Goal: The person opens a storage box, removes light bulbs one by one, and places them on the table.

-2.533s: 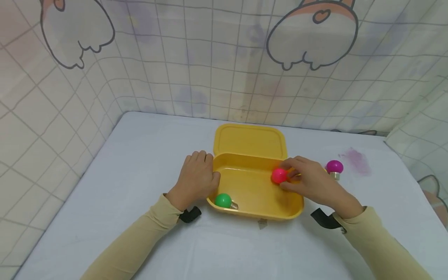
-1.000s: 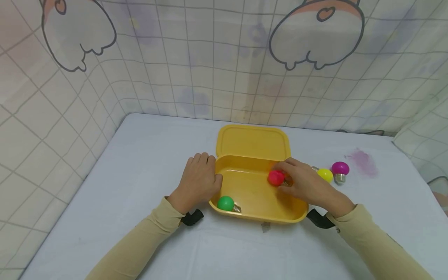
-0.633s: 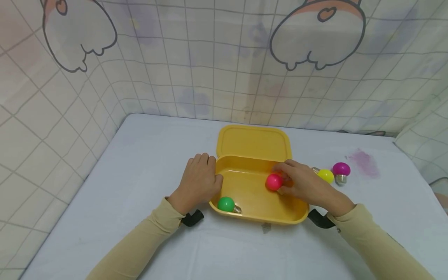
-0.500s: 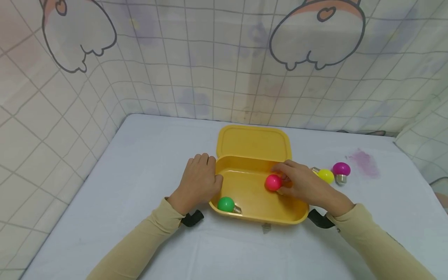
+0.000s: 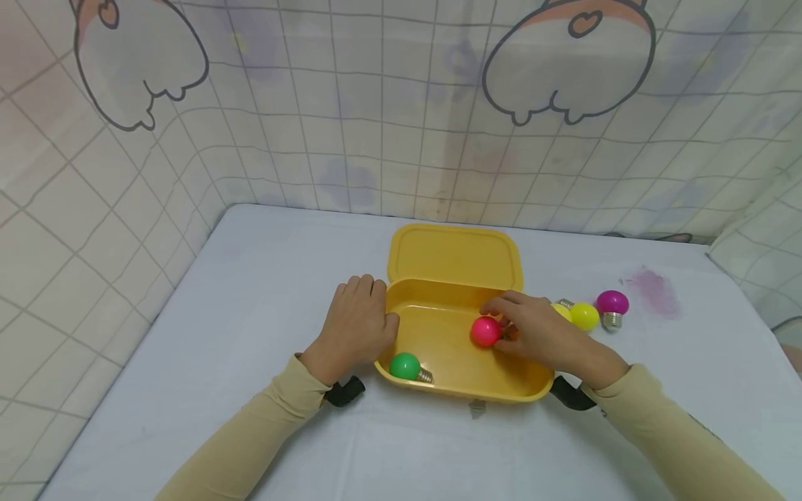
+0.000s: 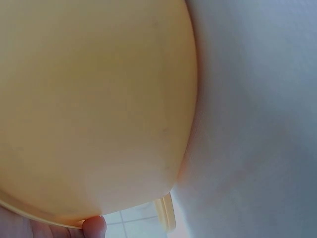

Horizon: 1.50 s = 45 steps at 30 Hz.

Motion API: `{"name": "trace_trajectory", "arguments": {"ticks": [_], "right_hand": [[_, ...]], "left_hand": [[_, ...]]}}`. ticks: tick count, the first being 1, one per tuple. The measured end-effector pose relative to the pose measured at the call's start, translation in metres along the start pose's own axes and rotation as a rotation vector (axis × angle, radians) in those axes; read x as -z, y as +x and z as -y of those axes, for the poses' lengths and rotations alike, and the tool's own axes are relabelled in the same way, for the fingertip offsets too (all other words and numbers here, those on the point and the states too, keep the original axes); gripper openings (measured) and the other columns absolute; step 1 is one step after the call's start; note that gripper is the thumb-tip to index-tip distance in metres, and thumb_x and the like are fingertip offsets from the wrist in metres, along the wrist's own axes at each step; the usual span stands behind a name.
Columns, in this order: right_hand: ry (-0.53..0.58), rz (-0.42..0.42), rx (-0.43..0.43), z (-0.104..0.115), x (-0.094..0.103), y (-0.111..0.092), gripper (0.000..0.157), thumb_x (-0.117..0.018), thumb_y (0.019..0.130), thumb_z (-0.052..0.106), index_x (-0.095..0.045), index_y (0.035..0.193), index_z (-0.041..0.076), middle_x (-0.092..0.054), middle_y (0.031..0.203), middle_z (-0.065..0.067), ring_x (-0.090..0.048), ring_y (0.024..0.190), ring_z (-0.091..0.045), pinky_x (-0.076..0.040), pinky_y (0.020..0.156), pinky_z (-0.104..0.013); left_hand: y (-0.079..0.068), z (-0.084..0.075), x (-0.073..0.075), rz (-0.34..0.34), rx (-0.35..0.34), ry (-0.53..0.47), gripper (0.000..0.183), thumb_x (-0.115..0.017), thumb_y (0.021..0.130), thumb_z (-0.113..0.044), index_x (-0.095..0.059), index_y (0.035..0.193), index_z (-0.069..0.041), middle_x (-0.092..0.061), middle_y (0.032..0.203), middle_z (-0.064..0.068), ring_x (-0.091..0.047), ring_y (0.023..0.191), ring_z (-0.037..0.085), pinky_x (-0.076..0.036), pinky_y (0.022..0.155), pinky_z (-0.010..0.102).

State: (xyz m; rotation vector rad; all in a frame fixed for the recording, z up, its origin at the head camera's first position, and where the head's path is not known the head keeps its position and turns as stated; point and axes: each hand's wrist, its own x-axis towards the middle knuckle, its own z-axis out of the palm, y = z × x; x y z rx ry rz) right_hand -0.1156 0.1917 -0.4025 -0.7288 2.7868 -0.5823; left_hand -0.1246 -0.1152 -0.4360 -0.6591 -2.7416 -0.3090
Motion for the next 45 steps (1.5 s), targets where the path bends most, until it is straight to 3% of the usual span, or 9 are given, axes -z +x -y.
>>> {"name": "trace_trajectory", "arguments": {"ticks": [8,23,36,45], "right_hand": [[0.017,0.030,-0.004,0.004,-0.002,0.001,0.046,-0.086,0.082,0.015,-0.068,0.125,0.013,-0.066,0.127,-0.010,-0.066,0.104,-0.023,-0.063,0.085,-0.037],[0.078,0.127,0.005,-0.001,-0.001,0.009,0.045,-0.087,0.081,0.022,-0.068,0.121,0.015,-0.069,0.111,-0.001,-0.065,0.094,-0.013,-0.061,0.080,-0.029],[0.161,0.175,0.037,-0.002,0.003,0.009,0.046,-0.087,0.081,0.026,-0.068,0.121,0.014,-0.072,0.112,0.001,-0.067,0.096,-0.012,-0.060,0.082,-0.028],[0.160,0.216,0.048,-0.002,0.002,0.010,0.047,-0.088,0.081,0.028,-0.068,0.121,0.015,-0.072,0.109,0.005,-0.067,0.095,-0.011,-0.059,0.082,-0.026]], "left_hand": [[0.000,0.001,-0.001,0.000,0.001,0.006,0.016,-0.049,0.088,-0.018,-0.045,0.078,-0.007,-0.034,0.073,0.004,-0.032,0.066,0.021,-0.020,0.064,0.030],[0.001,0.002,-0.002,0.001,-0.002,-0.009,0.016,-0.049,0.087,-0.019,-0.044,0.078,-0.007,-0.033,0.073,0.003,-0.033,0.066,0.021,-0.020,0.064,0.030],[0.000,0.001,-0.002,0.016,0.012,-0.009,0.015,-0.049,0.088,-0.019,-0.045,0.079,-0.007,-0.035,0.073,0.004,-0.033,0.067,0.022,-0.021,0.064,0.030],[0.000,0.001,-0.002,0.014,0.012,-0.012,0.015,-0.048,0.087,-0.019,-0.045,0.078,-0.007,-0.034,0.073,0.004,-0.033,0.067,0.022,-0.021,0.064,0.030]]}}
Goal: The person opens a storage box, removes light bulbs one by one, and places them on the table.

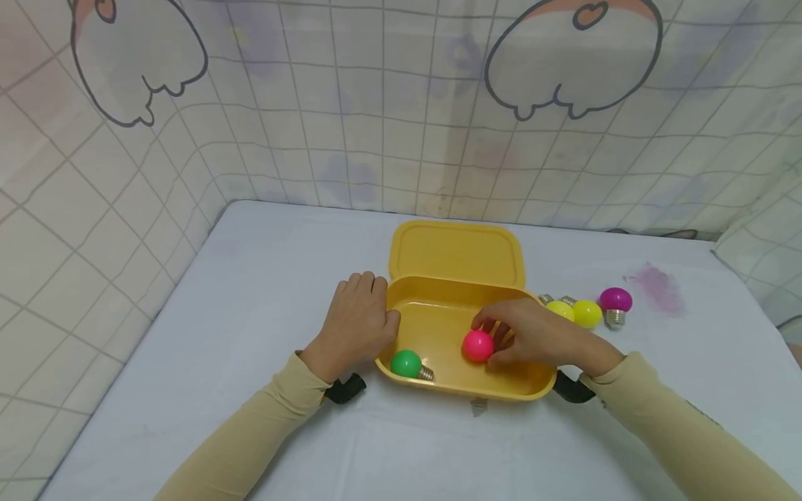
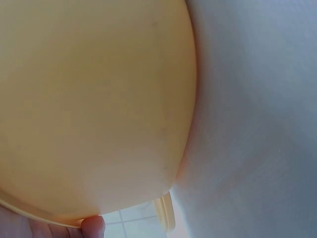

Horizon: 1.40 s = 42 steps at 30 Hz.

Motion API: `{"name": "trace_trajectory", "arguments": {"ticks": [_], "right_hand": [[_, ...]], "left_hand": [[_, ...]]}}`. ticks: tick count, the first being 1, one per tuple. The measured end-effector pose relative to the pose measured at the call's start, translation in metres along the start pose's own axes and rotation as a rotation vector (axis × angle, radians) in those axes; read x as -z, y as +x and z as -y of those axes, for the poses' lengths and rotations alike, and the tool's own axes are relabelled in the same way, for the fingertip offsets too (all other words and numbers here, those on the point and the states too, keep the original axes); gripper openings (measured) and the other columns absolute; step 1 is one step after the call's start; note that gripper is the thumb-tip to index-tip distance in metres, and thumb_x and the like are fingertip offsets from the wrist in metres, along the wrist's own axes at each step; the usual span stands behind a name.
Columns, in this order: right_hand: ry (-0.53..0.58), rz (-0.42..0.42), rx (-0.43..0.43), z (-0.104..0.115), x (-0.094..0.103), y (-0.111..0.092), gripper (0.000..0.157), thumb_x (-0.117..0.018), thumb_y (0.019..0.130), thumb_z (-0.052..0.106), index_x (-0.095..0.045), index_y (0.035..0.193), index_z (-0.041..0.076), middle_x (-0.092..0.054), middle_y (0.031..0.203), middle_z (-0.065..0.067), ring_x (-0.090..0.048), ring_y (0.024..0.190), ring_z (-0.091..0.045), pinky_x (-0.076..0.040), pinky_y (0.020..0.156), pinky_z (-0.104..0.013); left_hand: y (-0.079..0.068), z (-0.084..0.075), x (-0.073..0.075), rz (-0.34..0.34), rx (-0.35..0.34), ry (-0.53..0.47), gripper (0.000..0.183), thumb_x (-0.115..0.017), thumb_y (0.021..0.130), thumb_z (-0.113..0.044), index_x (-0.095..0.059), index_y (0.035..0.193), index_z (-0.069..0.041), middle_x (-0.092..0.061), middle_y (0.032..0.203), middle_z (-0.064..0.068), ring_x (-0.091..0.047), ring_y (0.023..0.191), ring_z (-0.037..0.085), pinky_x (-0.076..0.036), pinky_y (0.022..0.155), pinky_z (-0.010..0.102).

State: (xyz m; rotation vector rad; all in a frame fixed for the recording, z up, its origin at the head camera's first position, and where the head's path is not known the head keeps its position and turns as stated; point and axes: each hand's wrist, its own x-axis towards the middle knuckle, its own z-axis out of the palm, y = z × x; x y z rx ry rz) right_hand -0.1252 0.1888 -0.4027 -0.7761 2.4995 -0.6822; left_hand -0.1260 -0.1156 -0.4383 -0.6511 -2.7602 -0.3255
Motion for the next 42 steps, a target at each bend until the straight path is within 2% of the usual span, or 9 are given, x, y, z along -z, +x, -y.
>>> {"name": "trace_trajectory", "arguments": {"ticks": [9,17,24,35,42], "right_hand": [[0.012,0.038,-0.002,0.000,0.001,-0.001,0.047,-0.088,0.081,0.026,-0.068,0.122,0.020,-0.072,0.112,0.007,-0.068,0.098,-0.011,-0.059,0.085,-0.025],[0.030,0.034,0.010,0.000,0.003,-0.004,0.046,-0.087,0.081,0.025,-0.069,0.123,0.021,-0.071,0.112,0.008,-0.066,0.098,-0.010,-0.059,0.085,-0.024],[0.064,-0.010,0.085,-0.005,0.003,-0.008,0.043,-0.085,0.083,0.025,-0.069,0.122,0.018,-0.071,0.114,0.003,-0.066,0.098,-0.010,-0.059,0.085,-0.025],[0.144,-0.081,0.147,-0.008,0.003,-0.014,0.043,-0.084,0.084,0.019,-0.068,0.123,0.014,-0.071,0.117,0.000,-0.068,0.095,-0.009,-0.059,0.089,-0.025],[0.186,-0.124,0.137,-0.005,0.009,-0.022,0.046,-0.086,0.082,0.018,-0.067,0.124,0.017,-0.072,0.117,0.000,-0.071,0.093,-0.008,-0.060,0.088,-0.025]], "left_hand": [[0.001,-0.001,0.001,0.003,0.000,0.008,0.015,-0.048,0.087,-0.019,-0.044,0.078,-0.007,-0.034,0.073,0.004,-0.033,0.067,0.022,-0.021,0.064,0.030],[0.002,-0.003,0.003,0.019,0.009,-0.011,0.015,-0.051,0.088,-0.017,-0.045,0.079,-0.007,-0.035,0.074,0.004,-0.034,0.067,0.022,-0.022,0.064,0.031],[0.001,-0.004,0.004,0.011,0.004,-0.010,0.016,-0.051,0.088,-0.018,-0.045,0.079,-0.007,-0.034,0.073,0.004,-0.033,0.066,0.021,-0.021,0.064,0.030],[-0.001,-0.003,0.002,0.003,0.003,0.010,0.016,-0.051,0.089,-0.018,-0.047,0.079,-0.006,-0.037,0.073,0.005,-0.033,0.066,0.022,-0.022,0.064,0.030],[-0.001,-0.003,0.002,-0.019,-0.009,0.022,0.016,-0.049,0.089,-0.018,-0.047,0.078,-0.006,-0.036,0.072,0.004,-0.032,0.065,0.021,-0.021,0.062,0.030]]}}
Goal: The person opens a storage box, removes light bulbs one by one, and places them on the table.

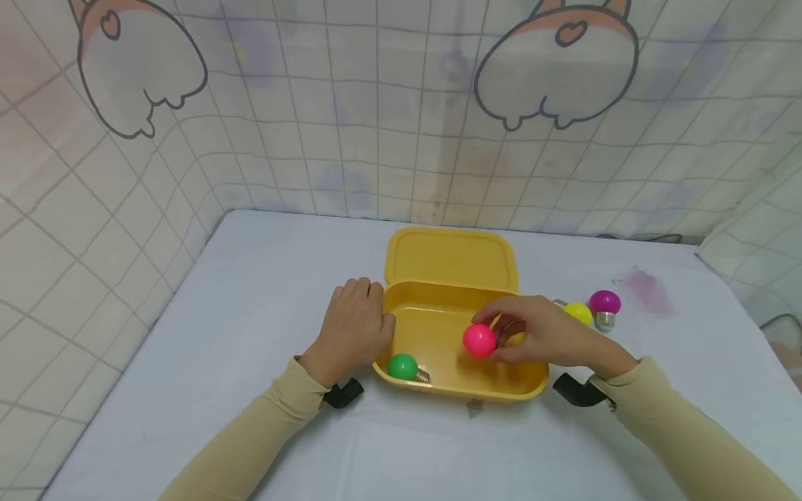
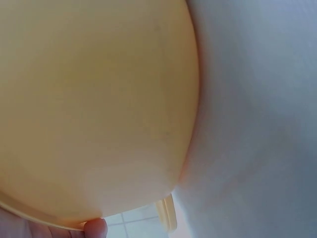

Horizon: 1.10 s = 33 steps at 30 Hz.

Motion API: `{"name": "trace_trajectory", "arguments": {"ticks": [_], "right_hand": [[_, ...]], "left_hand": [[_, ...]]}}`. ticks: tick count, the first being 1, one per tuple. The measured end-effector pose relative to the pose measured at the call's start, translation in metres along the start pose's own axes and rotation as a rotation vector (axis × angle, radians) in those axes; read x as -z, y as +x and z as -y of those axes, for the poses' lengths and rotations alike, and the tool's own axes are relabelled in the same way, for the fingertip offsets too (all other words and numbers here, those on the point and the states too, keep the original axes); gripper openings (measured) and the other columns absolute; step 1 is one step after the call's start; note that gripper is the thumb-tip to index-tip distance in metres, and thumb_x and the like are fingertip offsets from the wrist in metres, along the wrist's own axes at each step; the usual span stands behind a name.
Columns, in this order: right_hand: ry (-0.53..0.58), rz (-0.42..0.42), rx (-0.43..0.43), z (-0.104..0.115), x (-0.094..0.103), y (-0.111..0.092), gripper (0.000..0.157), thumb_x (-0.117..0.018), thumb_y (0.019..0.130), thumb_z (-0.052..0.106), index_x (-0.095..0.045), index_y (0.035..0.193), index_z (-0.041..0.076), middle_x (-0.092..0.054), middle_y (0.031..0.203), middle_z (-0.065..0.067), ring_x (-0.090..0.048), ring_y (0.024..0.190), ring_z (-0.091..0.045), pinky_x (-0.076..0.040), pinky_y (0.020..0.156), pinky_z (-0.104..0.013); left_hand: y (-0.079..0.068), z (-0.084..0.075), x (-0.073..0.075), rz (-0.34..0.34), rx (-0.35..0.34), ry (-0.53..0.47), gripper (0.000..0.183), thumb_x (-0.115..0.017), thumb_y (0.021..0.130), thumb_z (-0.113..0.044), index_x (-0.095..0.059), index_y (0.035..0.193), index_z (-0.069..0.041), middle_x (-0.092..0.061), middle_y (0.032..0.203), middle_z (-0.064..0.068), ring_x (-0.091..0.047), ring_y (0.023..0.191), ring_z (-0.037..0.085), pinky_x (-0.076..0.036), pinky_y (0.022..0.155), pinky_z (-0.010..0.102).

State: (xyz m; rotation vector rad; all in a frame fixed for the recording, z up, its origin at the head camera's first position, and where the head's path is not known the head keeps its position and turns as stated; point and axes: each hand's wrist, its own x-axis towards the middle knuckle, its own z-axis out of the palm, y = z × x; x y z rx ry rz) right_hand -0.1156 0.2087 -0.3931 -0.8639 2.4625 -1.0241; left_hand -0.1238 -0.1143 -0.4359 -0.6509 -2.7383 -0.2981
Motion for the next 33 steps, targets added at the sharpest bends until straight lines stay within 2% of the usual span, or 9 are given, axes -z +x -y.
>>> {"name": "trace_trajectory", "arguments": {"ticks": [7,12,16,20,28,33], "right_hand": [[0.042,-0.058,-0.025,0.004,0.007,-0.009,0.049,-0.086,0.081,0.013,-0.066,0.125,0.018,-0.072,0.118,0.000,-0.072,0.093,-0.009,-0.062,0.087,-0.032],[0.050,-0.106,-0.049,0.004,0.011,-0.017,0.049,-0.087,0.081,0.018,-0.066,0.125,0.022,-0.072,0.119,0.001,-0.072,0.095,-0.010,-0.063,0.087,-0.037],[0.060,-0.151,-0.052,0.003,0.016,-0.026,0.048,-0.087,0.082,0.023,-0.066,0.126,0.023,-0.072,0.120,0.002,-0.072,0.098,-0.010,-0.062,0.089,-0.030],[0.062,-0.211,-0.043,-0.002,0.020,-0.035,0.047,-0.086,0.084,0.021,-0.066,0.127,0.021,-0.071,0.120,0.002,-0.072,0.100,-0.009,-0.059,0.091,-0.022],[0.085,-0.353,-0.058,-0.013,0.029,-0.051,0.049,-0.085,0.082,0.012,-0.066,0.128,0.016,-0.070,0.118,0.012,-0.071,0.098,-0.007,-0.058,0.087,-0.018],[0.135,-0.412,-0.053,-0.017,0.032,-0.057,0.050,-0.084,0.081,0.005,-0.066,0.127,0.012,-0.072,0.117,0.012,-0.072,0.098,-0.008,-0.059,0.085,-0.018]], "left_hand": [[-0.001,-0.001,0.002,-0.006,0.001,0.015,0.017,-0.049,0.089,-0.018,-0.046,0.076,-0.006,-0.035,0.071,0.004,-0.032,0.064,0.021,-0.020,0.062,0.030],[-0.001,-0.001,0.002,-0.003,0.007,0.024,0.018,-0.049,0.089,-0.019,-0.046,0.076,-0.006,-0.035,0.071,0.004,-0.031,0.064,0.021,-0.020,0.062,0.030],[-0.001,-0.001,0.002,-0.003,0.010,0.030,0.018,-0.050,0.089,-0.019,-0.046,0.076,-0.006,-0.036,0.071,0.005,-0.032,0.064,0.021,-0.020,0.062,0.030],[-0.001,-0.001,0.001,0.009,0.013,0.034,0.018,-0.050,0.089,-0.019,-0.047,0.077,-0.006,-0.036,0.071,0.005,-0.032,0.065,0.021,-0.021,0.062,0.031],[-0.001,-0.001,0.000,0.008,0.011,0.039,0.018,-0.049,0.088,-0.019,-0.046,0.077,-0.006,-0.036,0.071,0.005,-0.032,0.065,0.021,-0.021,0.062,0.031],[-0.001,0.000,-0.001,0.010,0.016,0.040,0.018,-0.050,0.088,-0.019,-0.045,0.077,-0.006,-0.035,0.072,0.005,-0.032,0.065,0.021,-0.021,0.063,0.031]]}}
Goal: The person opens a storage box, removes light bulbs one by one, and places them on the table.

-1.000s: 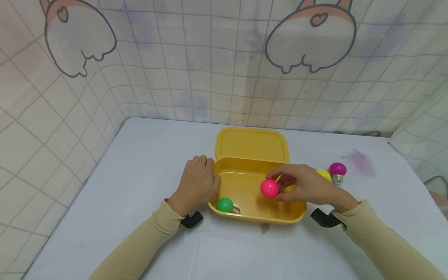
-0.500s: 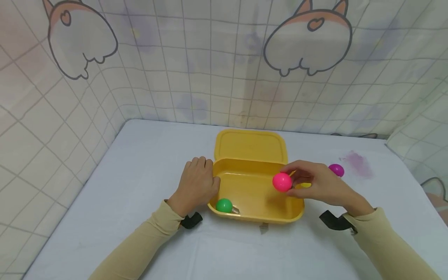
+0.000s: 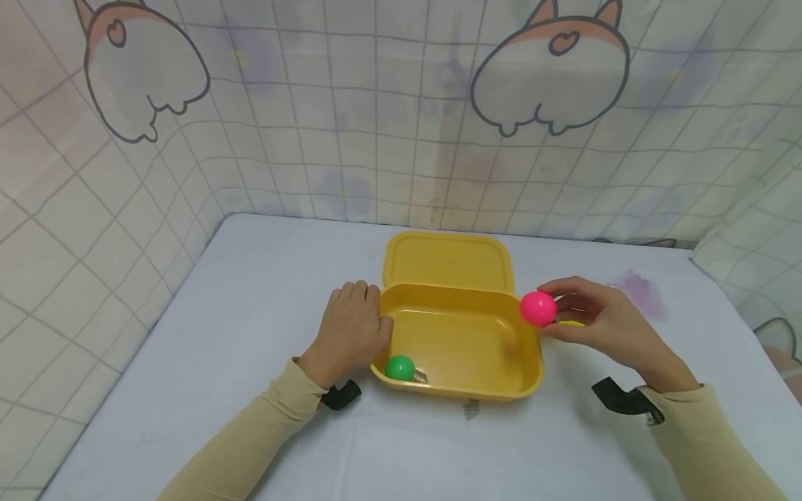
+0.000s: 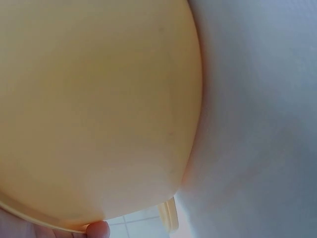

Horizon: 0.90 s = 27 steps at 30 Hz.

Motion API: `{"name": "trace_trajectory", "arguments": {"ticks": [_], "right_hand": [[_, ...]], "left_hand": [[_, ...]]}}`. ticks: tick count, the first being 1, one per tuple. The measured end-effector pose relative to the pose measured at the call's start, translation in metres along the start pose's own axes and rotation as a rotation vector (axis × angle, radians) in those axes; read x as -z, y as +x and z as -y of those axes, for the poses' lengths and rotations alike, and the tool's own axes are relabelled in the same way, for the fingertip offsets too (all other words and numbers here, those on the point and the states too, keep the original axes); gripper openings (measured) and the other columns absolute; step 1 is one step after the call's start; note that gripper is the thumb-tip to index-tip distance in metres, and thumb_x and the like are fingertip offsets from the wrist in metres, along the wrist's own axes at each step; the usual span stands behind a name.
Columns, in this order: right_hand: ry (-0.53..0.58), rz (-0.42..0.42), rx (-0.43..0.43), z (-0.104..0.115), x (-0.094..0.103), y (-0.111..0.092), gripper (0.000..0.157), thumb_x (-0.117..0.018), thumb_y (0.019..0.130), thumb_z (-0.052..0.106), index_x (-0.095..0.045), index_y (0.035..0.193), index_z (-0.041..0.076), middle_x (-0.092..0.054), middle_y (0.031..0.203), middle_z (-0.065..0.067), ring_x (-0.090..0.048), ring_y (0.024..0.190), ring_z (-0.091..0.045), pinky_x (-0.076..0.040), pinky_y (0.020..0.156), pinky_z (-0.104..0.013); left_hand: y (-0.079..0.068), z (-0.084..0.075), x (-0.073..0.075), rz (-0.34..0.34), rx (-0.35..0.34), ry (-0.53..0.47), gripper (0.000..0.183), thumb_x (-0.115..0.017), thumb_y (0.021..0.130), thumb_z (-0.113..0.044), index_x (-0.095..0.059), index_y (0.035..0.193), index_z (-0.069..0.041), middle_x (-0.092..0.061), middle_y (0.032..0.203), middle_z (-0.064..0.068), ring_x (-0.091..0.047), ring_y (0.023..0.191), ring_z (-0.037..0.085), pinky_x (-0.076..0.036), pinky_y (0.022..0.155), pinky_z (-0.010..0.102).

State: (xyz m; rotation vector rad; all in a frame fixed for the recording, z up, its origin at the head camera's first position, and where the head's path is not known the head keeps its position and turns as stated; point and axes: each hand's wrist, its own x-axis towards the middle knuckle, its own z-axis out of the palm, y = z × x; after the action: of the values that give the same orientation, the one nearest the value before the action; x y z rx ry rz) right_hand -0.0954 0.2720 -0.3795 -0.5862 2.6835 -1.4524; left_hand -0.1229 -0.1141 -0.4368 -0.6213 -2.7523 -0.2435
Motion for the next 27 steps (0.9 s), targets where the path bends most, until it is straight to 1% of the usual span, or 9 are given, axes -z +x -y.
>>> {"name": "trace_trajectory", "arguments": {"ticks": [5,13,16,20,27], "right_hand": [[0.008,-0.032,-0.011,-0.004,0.004,-0.003,0.050,-0.082,0.082,0.002,-0.065,0.128,0.009,-0.070,0.119,0.013,-0.072,0.098,-0.007,-0.059,0.085,-0.017],[-0.028,-0.062,-0.047,-0.009,0.008,-0.007,0.050,-0.081,0.086,0.006,-0.061,0.132,0.006,-0.067,0.119,0.020,-0.070,0.099,-0.001,-0.059,0.081,-0.017],[-0.012,-0.080,-0.063,-0.009,0.008,-0.009,0.051,-0.080,0.086,0.006,-0.061,0.133,0.007,-0.067,0.120,0.020,-0.071,0.098,-0.001,-0.060,0.080,-0.018],[0.025,-0.097,-0.082,-0.010,0.009,-0.011,0.052,-0.080,0.086,0.004,-0.061,0.134,0.007,-0.069,0.119,0.018,-0.072,0.097,-0.003,-0.060,0.080,-0.019],[0.030,-0.111,-0.075,-0.015,0.013,-0.014,0.054,-0.078,0.087,0.001,-0.059,0.137,0.006,-0.067,0.120,0.017,-0.072,0.097,-0.002,-0.060,0.079,-0.018]], "left_hand": [[0.000,0.000,-0.001,0.005,0.004,-0.002,0.018,-0.050,0.088,-0.019,-0.044,0.077,-0.007,-0.034,0.072,0.005,-0.031,0.065,0.022,-0.020,0.062,0.031],[0.000,0.000,-0.002,-0.023,-0.007,-0.002,0.016,-0.049,0.086,-0.018,-0.044,0.076,-0.006,-0.032,0.072,0.004,-0.030,0.064,0.021,-0.019,0.062,0.030],[0.001,0.000,-0.002,-0.028,-0.011,0.000,0.016,-0.049,0.086,-0.017,-0.044,0.076,-0.006,-0.032,0.072,0.003,-0.030,0.064,0.021,-0.018,0.062,0.030],[0.001,-0.001,-0.001,-0.020,-0.010,-0.002,0.016,-0.049,0.087,-0.017,-0.044,0.076,-0.007,-0.032,0.072,0.004,-0.030,0.064,0.021,-0.019,0.062,0.030],[0.001,-0.001,0.000,0.001,0.002,-0.011,0.016,-0.049,0.086,-0.018,-0.044,0.077,-0.006,-0.032,0.072,0.004,-0.030,0.064,0.021,-0.019,0.062,0.030]]}}
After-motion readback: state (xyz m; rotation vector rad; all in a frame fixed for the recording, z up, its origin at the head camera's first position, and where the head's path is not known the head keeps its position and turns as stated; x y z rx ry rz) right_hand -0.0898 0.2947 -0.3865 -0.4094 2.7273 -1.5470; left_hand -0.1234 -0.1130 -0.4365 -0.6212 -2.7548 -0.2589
